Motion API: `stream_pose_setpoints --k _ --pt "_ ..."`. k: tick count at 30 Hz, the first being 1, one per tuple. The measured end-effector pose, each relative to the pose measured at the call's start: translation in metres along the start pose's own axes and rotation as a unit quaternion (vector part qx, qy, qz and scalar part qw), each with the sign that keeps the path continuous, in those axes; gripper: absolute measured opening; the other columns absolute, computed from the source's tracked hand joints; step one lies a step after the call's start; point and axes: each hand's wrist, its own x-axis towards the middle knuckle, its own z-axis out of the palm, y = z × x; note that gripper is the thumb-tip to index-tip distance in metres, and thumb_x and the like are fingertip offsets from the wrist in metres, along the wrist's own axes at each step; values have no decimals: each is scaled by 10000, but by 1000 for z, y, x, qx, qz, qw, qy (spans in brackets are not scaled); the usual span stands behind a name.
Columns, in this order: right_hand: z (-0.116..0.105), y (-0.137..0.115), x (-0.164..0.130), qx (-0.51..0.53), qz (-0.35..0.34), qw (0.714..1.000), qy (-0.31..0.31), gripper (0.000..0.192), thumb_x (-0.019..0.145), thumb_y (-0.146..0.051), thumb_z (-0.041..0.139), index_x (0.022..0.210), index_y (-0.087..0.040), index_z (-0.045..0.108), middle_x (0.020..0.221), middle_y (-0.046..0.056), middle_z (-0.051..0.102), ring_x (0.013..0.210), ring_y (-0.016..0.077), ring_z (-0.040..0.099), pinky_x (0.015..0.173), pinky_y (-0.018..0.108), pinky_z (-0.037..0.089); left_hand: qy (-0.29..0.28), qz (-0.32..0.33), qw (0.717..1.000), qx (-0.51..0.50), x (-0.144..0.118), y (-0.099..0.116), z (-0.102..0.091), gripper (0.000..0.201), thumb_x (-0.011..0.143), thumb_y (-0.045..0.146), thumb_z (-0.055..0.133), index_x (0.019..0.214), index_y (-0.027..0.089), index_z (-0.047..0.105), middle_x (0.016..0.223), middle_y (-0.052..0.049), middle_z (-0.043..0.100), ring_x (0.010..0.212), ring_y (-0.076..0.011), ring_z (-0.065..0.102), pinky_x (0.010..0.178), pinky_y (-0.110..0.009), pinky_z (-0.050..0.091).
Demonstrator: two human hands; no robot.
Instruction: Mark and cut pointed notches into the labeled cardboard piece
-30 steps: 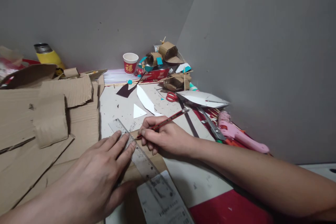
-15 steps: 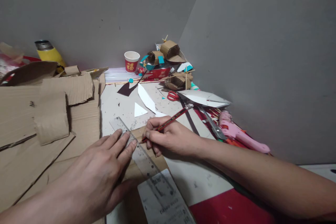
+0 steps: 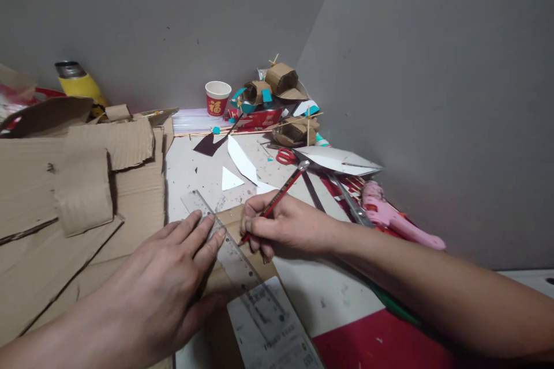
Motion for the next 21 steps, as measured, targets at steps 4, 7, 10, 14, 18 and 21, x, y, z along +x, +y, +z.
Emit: stream_pose_setpoints --k 4,7,10,14,18,21 --pt "-1 0 -1 -10 -4 1000 -1 139 776 -100 553 650 -159 554 545 -38 603 418 64 544 437 165 438 1 3 1000 8 -2 0 1 662 901 467 546 1412 49 507 1447 -227 493 1333 -430 458 1038 -578 482" --pt "-3 1 -1 -14 -4 1000 -9 118 767 -112 561 657 -156 570 530 -37 595 418 65 543 437 164 443 0 4 1000 9 -3 0 2 658 902 472 540 1407 52 515 1450 -224 492 1333 -428 461 1034 -577 485" --pt "-4 1 0 -8 0 1000 -14 116 763 -109 561 657 -155 568 535 -34 603 416 63 545 427 160 441 5 3 1000 7 -3 0 3 657 899 486 541 1403 65 523 1453 -214 497 1337 -423 461 1042 -572 481" --pt "-4 2 1 1 0 1000 -19 121 758 -104 561 649 -156 563 546 -30 621 416 63 551 432 164 448 9 4 1000 10 -3 0 4 655 891 467 558 1402 59 522 1445 -214 509 1334 -427 464 1030 -577 490" --pt "-5 3 2 8 3 1000 -19 106 744 -113 561 646 -154 564 531 -29 618 409 65 552 431 166 446 11 8 1000 6 -2 -1 4 655 890 460 567 1405 59 518 1445 -222 508 1323 -435 476 1024 -585 492" --pt "-5 2 1 30 -3 1000 3 95 727 -136 561 636 -163 550 514 -25 623 393 70 545 418 171 435 17 8 1000 0 -2 -1 4 645 901 472 553 1394 56 530 1433 -237 519 1317 -440 481 1024 -590 488"
